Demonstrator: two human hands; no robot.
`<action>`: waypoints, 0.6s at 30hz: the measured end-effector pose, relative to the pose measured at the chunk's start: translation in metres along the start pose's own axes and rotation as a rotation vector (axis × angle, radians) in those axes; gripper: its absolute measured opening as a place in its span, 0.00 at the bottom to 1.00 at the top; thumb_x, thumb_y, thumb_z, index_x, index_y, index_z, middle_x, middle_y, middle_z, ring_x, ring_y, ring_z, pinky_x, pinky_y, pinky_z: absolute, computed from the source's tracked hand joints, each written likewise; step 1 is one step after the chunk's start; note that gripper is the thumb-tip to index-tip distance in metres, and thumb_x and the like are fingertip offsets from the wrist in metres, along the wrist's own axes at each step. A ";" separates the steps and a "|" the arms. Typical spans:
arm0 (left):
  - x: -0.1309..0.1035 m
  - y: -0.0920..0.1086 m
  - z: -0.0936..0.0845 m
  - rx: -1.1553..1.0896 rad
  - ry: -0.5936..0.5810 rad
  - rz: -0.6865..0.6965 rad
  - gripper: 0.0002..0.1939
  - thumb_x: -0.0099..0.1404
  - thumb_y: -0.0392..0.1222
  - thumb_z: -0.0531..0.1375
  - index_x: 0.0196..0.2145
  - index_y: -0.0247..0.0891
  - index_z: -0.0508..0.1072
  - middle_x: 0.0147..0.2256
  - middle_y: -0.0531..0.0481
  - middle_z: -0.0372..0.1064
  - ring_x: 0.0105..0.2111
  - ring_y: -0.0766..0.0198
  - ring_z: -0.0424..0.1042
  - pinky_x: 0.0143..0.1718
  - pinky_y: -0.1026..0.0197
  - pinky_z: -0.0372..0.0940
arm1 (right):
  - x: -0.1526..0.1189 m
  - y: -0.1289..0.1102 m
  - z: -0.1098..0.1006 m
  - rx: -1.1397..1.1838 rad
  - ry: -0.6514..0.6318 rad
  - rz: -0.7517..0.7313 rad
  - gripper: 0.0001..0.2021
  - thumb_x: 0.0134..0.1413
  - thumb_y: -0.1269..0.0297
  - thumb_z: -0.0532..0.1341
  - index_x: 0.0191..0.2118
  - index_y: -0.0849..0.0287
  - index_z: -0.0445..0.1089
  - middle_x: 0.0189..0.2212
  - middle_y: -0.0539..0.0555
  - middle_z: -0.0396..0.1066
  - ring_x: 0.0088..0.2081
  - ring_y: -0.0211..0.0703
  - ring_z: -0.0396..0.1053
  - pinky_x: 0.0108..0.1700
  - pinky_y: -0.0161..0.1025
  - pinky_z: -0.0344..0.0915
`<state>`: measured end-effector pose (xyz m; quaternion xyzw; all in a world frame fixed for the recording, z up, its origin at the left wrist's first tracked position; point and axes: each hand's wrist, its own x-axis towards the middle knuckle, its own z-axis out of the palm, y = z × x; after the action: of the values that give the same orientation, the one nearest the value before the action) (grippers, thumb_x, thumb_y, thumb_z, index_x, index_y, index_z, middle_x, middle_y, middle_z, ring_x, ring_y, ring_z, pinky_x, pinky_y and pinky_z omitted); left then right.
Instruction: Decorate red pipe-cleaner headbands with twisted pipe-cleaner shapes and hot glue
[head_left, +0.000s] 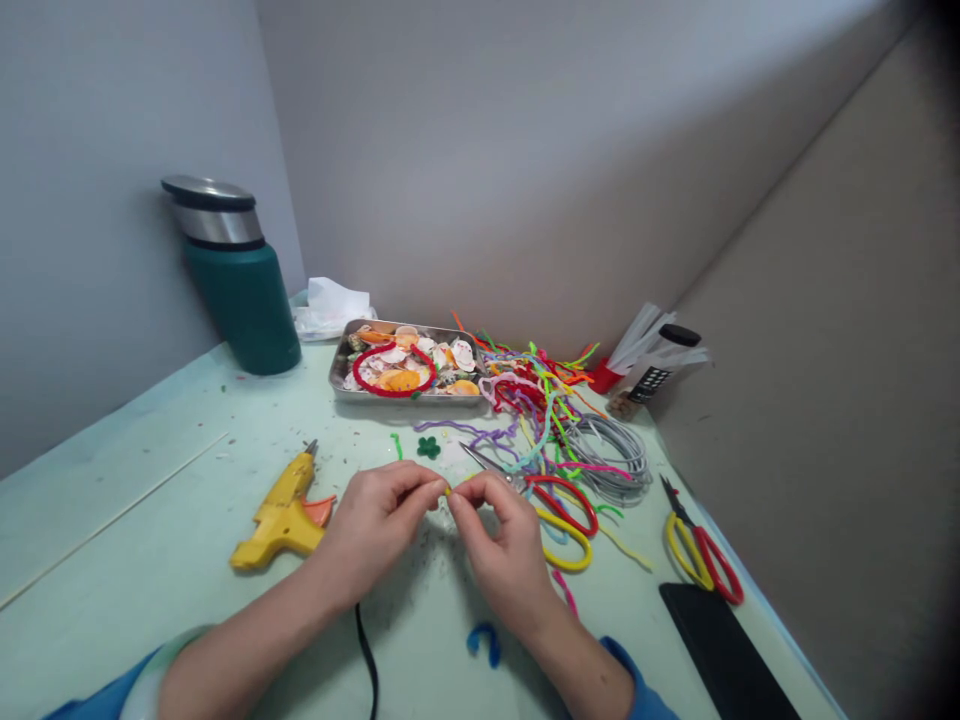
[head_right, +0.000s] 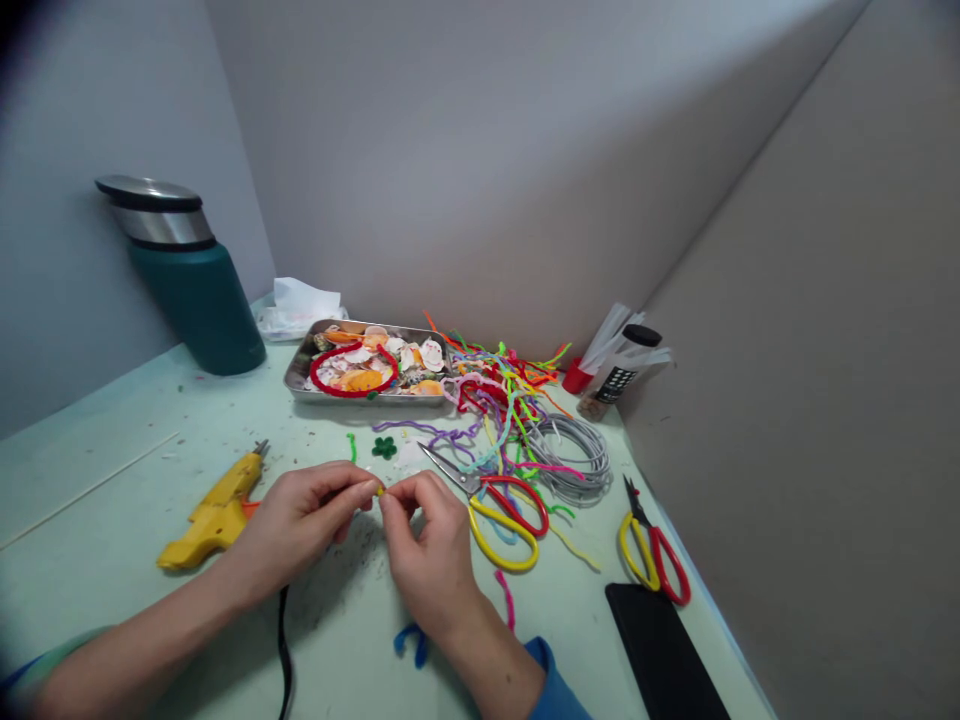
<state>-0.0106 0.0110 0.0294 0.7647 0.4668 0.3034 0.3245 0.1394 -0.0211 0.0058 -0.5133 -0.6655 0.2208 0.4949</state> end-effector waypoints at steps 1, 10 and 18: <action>0.001 0.000 -0.001 -0.021 -0.023 -0.021 0.15 0.66 0.44 0.50 0.27 0.38 0.72 0.21 0.55 0.64 0.24 0.67 0.65 0.26 0.66 0.58 | 0.001 0.001 0.000 -0.016 0.006 -0.005 0.07 0.56 0.70 0.56 0.27 0.59 0.62 0.25 0.49 0.64 0.29 0.38 0.63 0.32 0.35 0.57; 0.002 -0.007 -0.006 0.213 0.019 0.117 0.09 0.62 0.36 0.54 0.37 0.39 0.74 0.35 0.49 0.68 0.35 0.63 0.68 0.34 0.63 0.60 | 0.002 0.010 -0.007 -0.452 -0.038 -0.324 0.05 0.57 0.72 0.54 0.32 0.60 0.65 0.29 0.54 0.67 0.34 0.43 0.64 0.38 0.42 0.55; -0.002 -0.005 -0.002 0.324 -0.015 0.137 0.11 0.64 0.37 0.52 0.32 0.38 0.74 0.31 0.49 0.70 0.32 0.62 0.68 0.33 0.62 0.59 | 0.003 0.008 -0.007 -0.467 -0.056 -0.370 0.04 0.57 0.72 0.55 0.33 0.60 0.66 0.31 0.54 0.69 0.35 0.44 0.64 0.39 0.43 0.55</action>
<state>-0.0158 0.0119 0.0264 0.8393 0.4539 0.2400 0.1790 0.1494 -0.0173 0.0037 -0.4770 -0.7939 -0.0180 0.3767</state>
